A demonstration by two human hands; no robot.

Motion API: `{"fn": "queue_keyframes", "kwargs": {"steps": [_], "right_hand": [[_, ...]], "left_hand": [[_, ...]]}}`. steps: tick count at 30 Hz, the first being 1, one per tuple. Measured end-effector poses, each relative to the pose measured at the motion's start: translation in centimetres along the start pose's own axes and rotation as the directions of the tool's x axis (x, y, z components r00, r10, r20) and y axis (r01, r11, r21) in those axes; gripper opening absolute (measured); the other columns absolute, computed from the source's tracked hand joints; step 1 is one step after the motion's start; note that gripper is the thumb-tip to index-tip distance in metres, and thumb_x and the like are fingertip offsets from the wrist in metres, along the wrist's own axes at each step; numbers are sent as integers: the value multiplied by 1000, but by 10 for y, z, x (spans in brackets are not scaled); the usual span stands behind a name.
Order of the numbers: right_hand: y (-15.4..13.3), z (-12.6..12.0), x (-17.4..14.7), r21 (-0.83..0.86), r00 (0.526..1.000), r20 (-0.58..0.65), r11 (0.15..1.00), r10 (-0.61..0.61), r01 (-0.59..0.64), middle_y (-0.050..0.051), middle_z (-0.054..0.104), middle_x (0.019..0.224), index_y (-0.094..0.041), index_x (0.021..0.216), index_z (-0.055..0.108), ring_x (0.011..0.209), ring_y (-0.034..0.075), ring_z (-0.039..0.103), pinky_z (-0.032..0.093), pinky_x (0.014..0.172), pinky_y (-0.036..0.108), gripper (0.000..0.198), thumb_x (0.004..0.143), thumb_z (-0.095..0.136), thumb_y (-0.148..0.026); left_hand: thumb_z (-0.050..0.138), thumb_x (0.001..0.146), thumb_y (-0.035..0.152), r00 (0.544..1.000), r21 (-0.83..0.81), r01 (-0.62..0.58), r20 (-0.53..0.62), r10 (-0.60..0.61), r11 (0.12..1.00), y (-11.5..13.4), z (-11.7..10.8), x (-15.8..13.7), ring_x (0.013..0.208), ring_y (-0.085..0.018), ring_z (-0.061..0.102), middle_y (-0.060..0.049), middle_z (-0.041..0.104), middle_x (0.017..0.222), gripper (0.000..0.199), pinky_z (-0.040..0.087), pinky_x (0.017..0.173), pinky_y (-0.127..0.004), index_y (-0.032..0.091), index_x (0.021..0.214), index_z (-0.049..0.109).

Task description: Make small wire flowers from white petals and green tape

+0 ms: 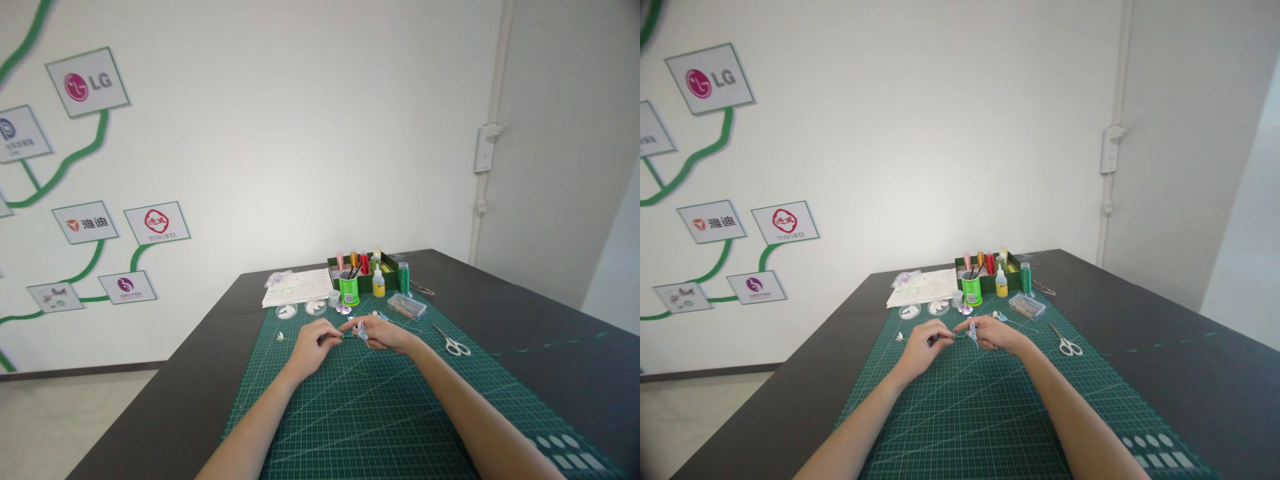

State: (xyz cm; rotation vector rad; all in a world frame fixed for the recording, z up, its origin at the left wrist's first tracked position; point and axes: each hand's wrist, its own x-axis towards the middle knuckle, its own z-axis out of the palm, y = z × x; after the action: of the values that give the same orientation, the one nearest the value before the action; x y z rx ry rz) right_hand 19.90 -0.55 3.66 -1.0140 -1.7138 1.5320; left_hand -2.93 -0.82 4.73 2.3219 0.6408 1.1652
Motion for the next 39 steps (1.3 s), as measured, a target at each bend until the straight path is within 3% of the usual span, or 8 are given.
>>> {"fn": "queue_keyframes", "kwargs": {"steps": [5, 10, 25, 30, 39], "right_hand": [[0, 1, 0, 35, 1000, 17, 999, -20, 19, -13, 34, 36, -11, 116, 61, 31, 6, 21, 15, 36, 19, 43, 75, 57, -23], [2, 1, 0, 15, 997, 56, 999, -46, 46, -14, 32, 35, -11, 117, 59, 32, 6, 19, 15, 37, 20, 42, 84, 60, -37], [-1, -1, -5, -79, 998, 65, 997, -12, 17, -13, 32, 38, -8, 131, 55, 35, 6, 22, 18, 40, 20, 54, 87, 58, -39], [0, -2, -6, -70, 998, 60, 997, -24, 29, -13, 33, 36, -8, 131, 55, 34, 6, 21, 19, 40, 20, 54, 87, 58, -39], [-4, 1, -7, -75, 998, 49, 997, -29, 32, -13, 33, 35, -7, 131, 56, 34, 6, 22, 19, 40, 20, 53, 87, 57, -37]], "left_hand": [[70, 82, 27, 995, -39, 74, -67, -76, 997, -6, -2, 1, 69, -14, 57, -5, 67, 79, 11, 40, 63, -25, 17, 81, 74], [72, 79, 27, 981, -87, 149, -111, -158, 985, -10, -4, 2, 67, -14, 54, -4, 66, 76, 11, 38, 61, -24, 16, 81, 74], [80, 66, 34, 926, -277, 334, -80, -368, 901, -34, -2, 3, 60, -13, 54, -1, 62, 63, 27, 37, 60, -23, 12, 80, 72], [82, 62, 34, 923, -361, 327, -77, -378, 873, -36, -2, 3, 61, -12, 55, 0, 61, 63, 30, 42, 64, -24, 13, 80, 71], [81, 65, 33, 933, -348, 311, -64, -353, 884, -33, -4, 3, 62, -12, 52, -1, 60, 67, 32, 41, 62, -23, 13, 89, 75]]}}
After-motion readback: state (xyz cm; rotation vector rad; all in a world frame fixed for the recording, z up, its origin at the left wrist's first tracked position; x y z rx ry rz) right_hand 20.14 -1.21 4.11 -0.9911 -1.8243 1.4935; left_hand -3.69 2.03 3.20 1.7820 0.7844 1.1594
